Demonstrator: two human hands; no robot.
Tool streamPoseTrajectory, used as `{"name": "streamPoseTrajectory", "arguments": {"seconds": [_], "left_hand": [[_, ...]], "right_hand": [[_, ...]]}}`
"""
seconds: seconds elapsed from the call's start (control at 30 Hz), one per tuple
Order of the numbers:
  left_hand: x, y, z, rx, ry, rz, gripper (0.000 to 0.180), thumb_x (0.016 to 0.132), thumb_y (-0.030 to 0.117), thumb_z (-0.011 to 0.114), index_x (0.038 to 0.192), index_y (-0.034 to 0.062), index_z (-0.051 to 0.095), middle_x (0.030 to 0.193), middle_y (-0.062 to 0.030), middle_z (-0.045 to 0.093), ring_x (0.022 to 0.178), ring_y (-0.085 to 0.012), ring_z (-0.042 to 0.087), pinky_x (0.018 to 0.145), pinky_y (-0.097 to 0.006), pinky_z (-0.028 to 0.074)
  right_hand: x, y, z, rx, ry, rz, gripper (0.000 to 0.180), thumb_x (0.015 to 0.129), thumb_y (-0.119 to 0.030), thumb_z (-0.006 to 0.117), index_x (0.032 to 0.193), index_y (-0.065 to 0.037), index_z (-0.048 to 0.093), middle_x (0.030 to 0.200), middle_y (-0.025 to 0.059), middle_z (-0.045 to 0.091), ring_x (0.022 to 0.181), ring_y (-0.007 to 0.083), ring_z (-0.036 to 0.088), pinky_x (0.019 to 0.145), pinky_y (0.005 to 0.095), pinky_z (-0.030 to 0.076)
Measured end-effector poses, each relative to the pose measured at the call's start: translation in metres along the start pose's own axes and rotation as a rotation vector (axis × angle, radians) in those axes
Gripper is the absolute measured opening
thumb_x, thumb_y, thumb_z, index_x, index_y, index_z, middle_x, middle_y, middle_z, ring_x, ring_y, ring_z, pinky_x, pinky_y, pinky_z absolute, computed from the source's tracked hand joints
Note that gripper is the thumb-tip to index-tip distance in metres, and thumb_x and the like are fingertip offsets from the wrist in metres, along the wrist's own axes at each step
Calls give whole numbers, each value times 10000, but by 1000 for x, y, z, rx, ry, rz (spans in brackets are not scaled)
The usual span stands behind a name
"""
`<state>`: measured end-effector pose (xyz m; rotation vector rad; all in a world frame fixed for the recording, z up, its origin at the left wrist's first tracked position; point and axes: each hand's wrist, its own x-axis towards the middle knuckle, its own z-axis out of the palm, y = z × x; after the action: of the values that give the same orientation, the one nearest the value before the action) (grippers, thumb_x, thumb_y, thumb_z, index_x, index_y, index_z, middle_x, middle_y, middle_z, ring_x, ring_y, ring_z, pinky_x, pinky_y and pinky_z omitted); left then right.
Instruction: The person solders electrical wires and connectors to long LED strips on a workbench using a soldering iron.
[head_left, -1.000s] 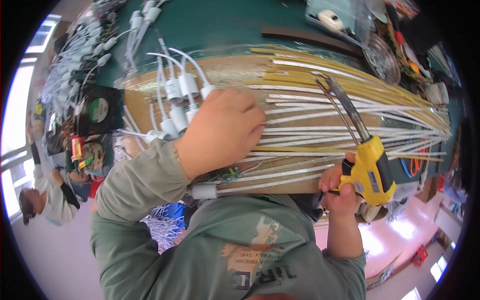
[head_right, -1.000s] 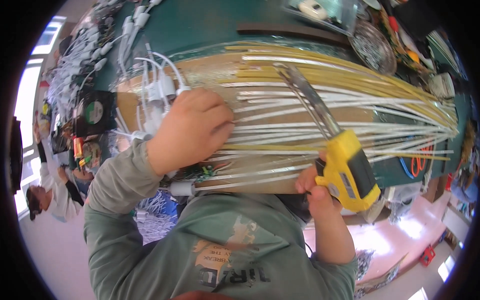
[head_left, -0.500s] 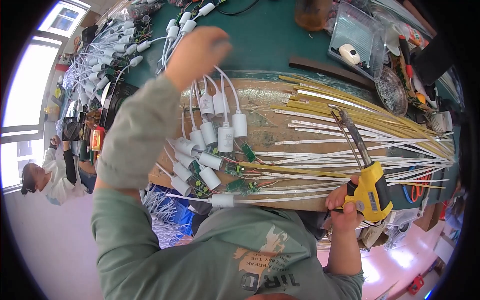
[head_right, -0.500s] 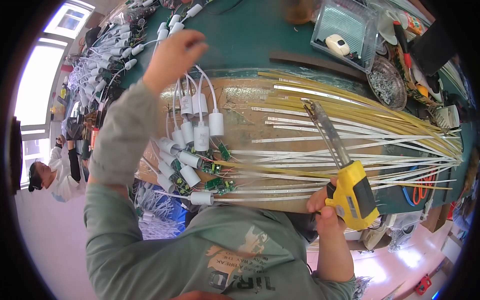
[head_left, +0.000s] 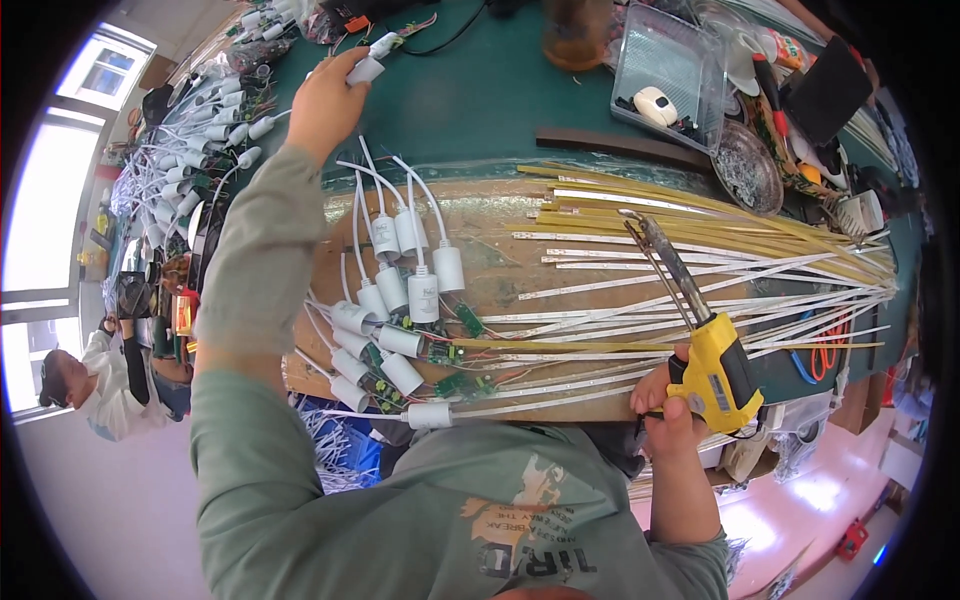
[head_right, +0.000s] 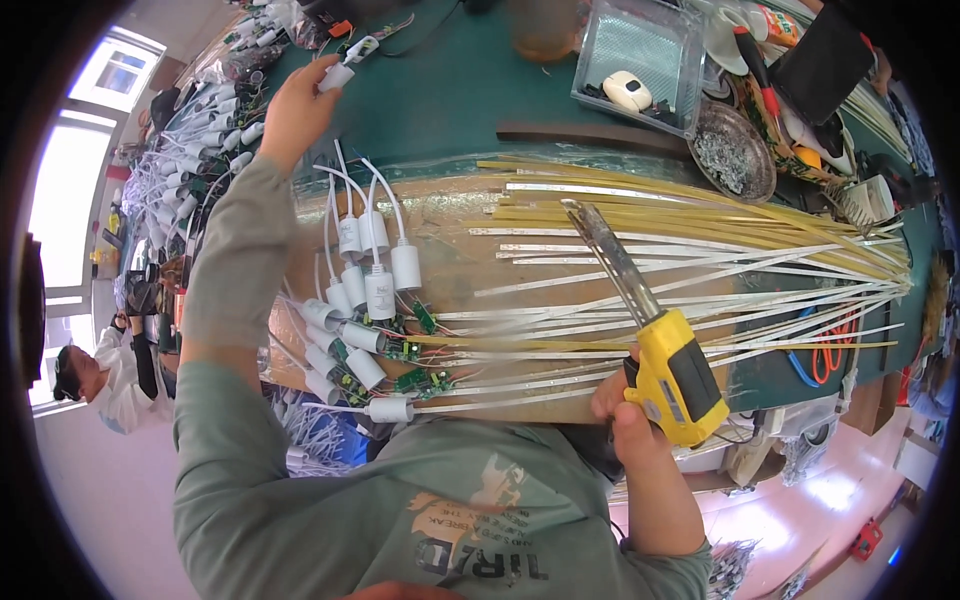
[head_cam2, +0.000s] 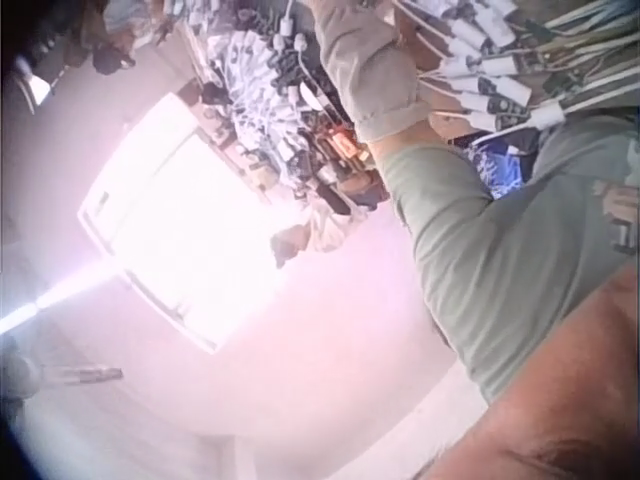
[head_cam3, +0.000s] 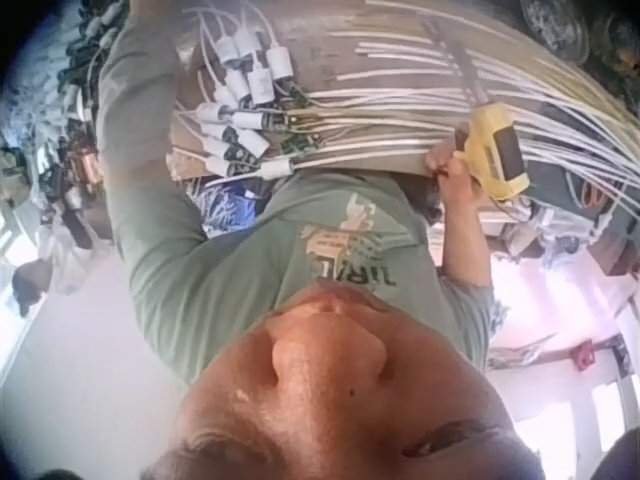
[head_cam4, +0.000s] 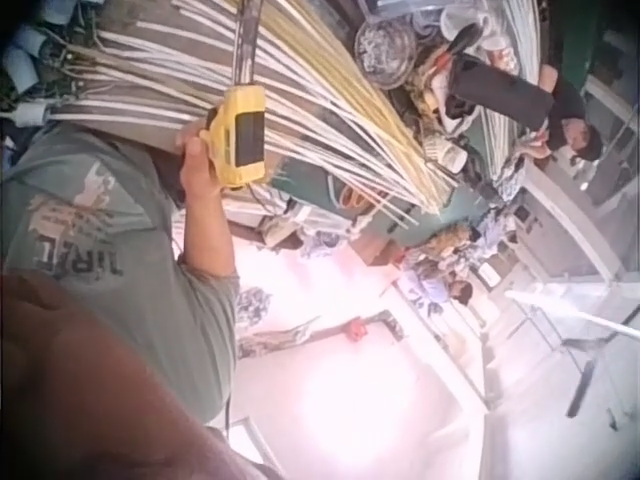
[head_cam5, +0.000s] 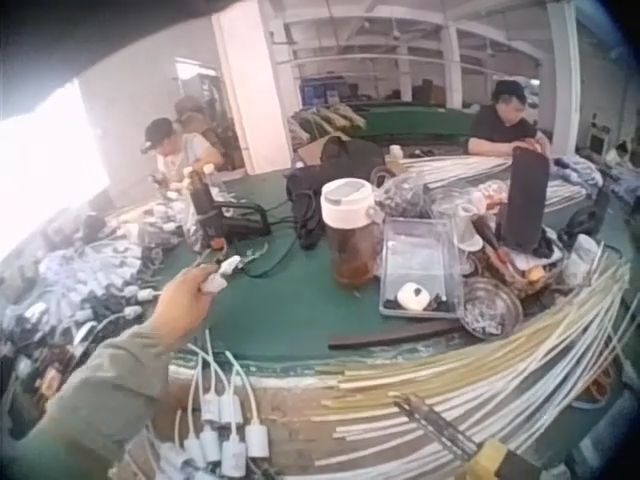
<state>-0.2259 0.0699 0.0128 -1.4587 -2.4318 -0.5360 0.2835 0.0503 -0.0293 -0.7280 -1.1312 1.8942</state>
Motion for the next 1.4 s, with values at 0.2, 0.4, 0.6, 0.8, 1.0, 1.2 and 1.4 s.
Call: {"name": "streamPoseTrajectory", "arguments": {"seconds": [0.2,0.4,0.6,0.8,1.0,1.2,1.4], "left_hand": [[-87,89,-64,-267,-230,399,479,747,13,630,1206,149,613,1138,-110,595,991,-297,597,858,-362,492],[-119,117,-73,-114,-441,600,415,732,28,620,1140,102,625,1124,-99,585,1035,-316,569,885,-405,475],[-121,158,-55,-300,-497,656,358,731,67,625,1088,80,623,1072,-96,604,1044,-297,564,889,-388,456],[-136,166,-27,-157,-487,719,261,733,62,636,993,85,634,976,-74,603,950,-269,578,819,-366,460],[-141,165,-43,-321,-478,656,198,733,49,645,929,77,643,946,-77,596,856,-288,593,741,-373,474],[-154,153,-44,-386,-459,660,218,717,42,661,930,87,649,937,-69,598,831,-287,593,716,-382,478],[-161,147,-42,-330,-443,696,243,691,42,675,928,90,655,911,-55,609,811,-262,597,715,-377,467]], "right_hand": [[0,4,-3,-18,-13,-64,689,824,-370,733,1304,-7,397,665,15,462,561,138,484,522,282,445],[2,4,-1,-17,-31,-69,692,835,-374,724,1322,-8,396,694,16,477,590,133,491,530,287,444],[2,3,-4,9,-57,-65,672,838,-344,728,1318,-2,403,696,22,483,593,136,496,530,294,452],[1,2,-2,31,-60,-75,667,846,-331,722,1321,6,397,696,26,486,596,141,503,532,296,458],[2,1,-3,-2,-71,-74,672,846,-332,721,1323,7,392,707,29,500,599,141,507,532,298,465],[1,1,-3,-62,-70,-73,677,842,-355,722,1318,4,401,714,24,504,599,138,508,530,296,465],[-7,-9,2,-131,-147,77,723,815,-377,749,1320,7,402,719,22,505,609,135,508,529,293,463]]}}
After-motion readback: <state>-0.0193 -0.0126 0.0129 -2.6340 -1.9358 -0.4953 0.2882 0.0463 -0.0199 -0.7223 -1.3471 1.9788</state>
